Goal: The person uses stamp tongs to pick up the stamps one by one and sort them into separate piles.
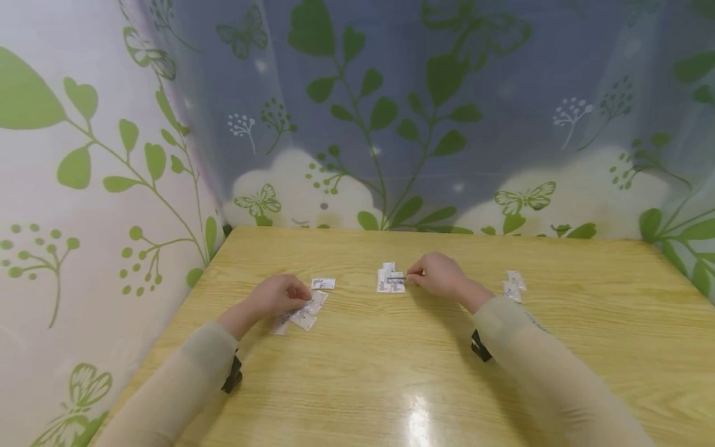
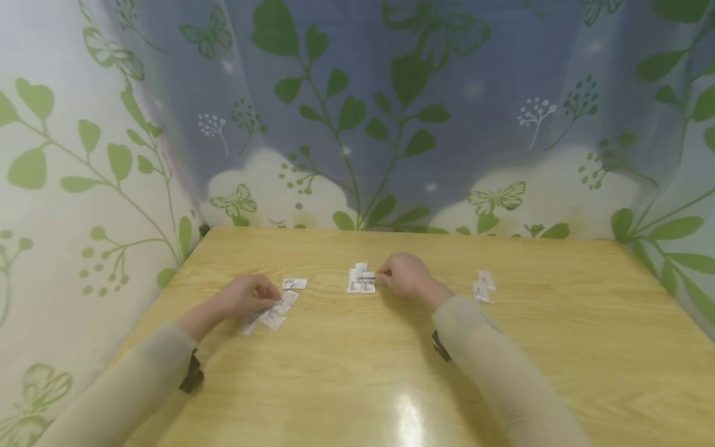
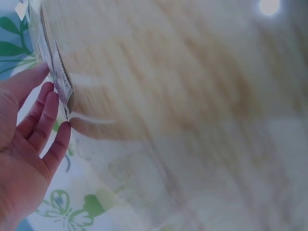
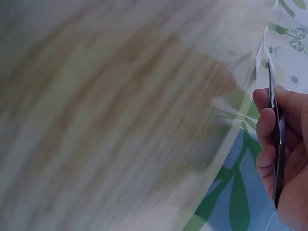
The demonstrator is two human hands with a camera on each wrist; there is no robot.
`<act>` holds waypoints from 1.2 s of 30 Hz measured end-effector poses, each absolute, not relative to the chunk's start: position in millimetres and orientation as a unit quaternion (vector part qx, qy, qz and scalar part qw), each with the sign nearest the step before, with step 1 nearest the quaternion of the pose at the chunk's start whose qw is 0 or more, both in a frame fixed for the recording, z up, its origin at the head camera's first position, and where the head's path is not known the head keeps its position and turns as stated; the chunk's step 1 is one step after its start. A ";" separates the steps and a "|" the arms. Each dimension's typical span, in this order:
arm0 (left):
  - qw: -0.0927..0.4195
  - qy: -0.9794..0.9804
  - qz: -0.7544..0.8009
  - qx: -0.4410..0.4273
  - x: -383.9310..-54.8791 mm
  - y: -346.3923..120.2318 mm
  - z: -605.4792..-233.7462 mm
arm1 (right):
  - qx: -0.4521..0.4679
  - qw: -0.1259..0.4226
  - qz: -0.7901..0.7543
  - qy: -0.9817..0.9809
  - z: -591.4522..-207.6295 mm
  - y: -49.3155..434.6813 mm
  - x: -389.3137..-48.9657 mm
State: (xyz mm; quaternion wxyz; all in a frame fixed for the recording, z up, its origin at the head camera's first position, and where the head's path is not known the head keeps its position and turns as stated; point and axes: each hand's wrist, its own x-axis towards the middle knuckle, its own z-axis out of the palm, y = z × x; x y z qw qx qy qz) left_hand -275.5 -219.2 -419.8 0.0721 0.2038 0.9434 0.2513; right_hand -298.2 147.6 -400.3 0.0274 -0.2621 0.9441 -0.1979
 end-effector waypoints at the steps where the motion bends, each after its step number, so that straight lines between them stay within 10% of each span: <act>1: 0.074 0.943 0.252 0.204 -275.0 -218.4 -419.6 | -0.262 0.028 -0.193 0.945 -401.0 148.1 -298.1; 36: 0.067 0.945 0.250 0.201 -276.4 -215.3 -421.7 | -0.314 0.017 -0.213 0.925 -384.7 120.1 -277.2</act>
